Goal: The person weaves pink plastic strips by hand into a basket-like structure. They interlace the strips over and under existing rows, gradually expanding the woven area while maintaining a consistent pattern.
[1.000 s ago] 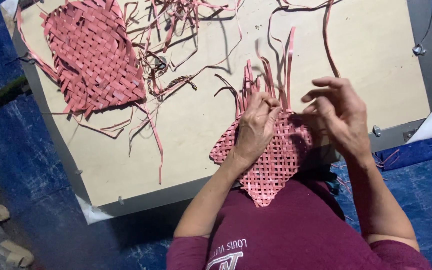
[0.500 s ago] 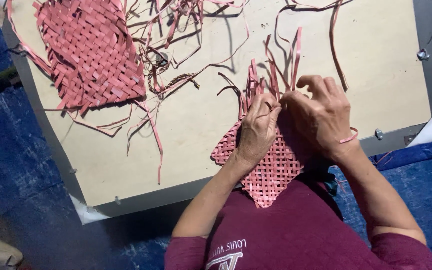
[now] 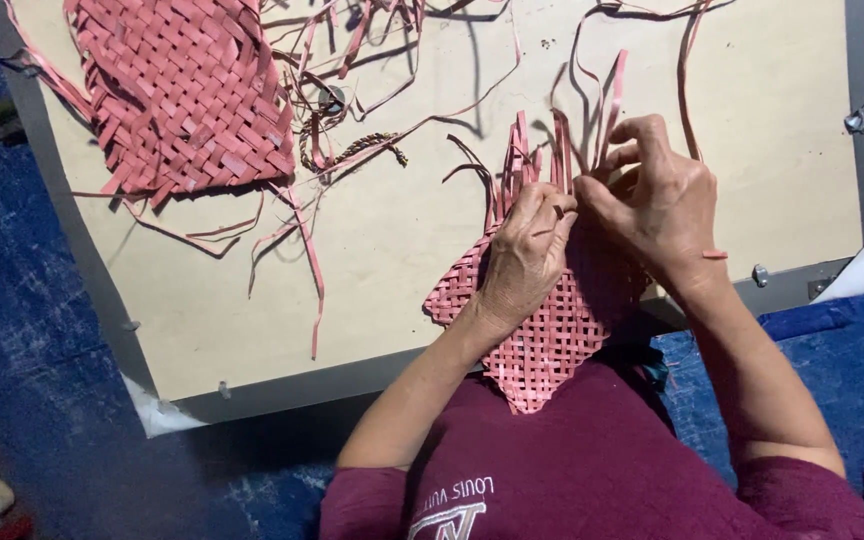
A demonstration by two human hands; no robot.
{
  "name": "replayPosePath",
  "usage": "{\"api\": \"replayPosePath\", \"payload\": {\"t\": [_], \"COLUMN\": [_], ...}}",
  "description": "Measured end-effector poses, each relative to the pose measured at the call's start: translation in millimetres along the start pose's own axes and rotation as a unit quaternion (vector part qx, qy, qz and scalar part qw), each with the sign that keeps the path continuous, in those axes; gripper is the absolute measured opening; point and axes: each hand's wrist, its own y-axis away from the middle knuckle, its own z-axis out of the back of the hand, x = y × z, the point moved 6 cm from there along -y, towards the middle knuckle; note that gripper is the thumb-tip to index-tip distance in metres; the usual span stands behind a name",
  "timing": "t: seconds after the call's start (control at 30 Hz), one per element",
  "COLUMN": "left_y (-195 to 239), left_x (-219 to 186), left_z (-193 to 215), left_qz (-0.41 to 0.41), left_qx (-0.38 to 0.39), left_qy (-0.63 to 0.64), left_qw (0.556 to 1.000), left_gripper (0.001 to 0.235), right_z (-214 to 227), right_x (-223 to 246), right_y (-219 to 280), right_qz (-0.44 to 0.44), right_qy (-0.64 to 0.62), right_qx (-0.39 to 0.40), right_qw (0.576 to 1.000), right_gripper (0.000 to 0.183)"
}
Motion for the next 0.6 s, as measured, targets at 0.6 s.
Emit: {"api": "replayPosePath", "payload": {"t": [0.6], "left_y": [1.9], "left_x": [6.6], "left_z": [-7.7], "left_qz": [0.049], "left_qx": [0.006], "left_qy": [0.020], "left_qw": [0.999], "left_gripper": [0.017], "right_z": [-2.3], "right_x": [7.6], "right_y": [10.7], "right_qz": [-0.137], "right_qy": [-0.393], "right_qx": [-0.047], "right_qw": [0.908], "right_gripper": [0.041]}}
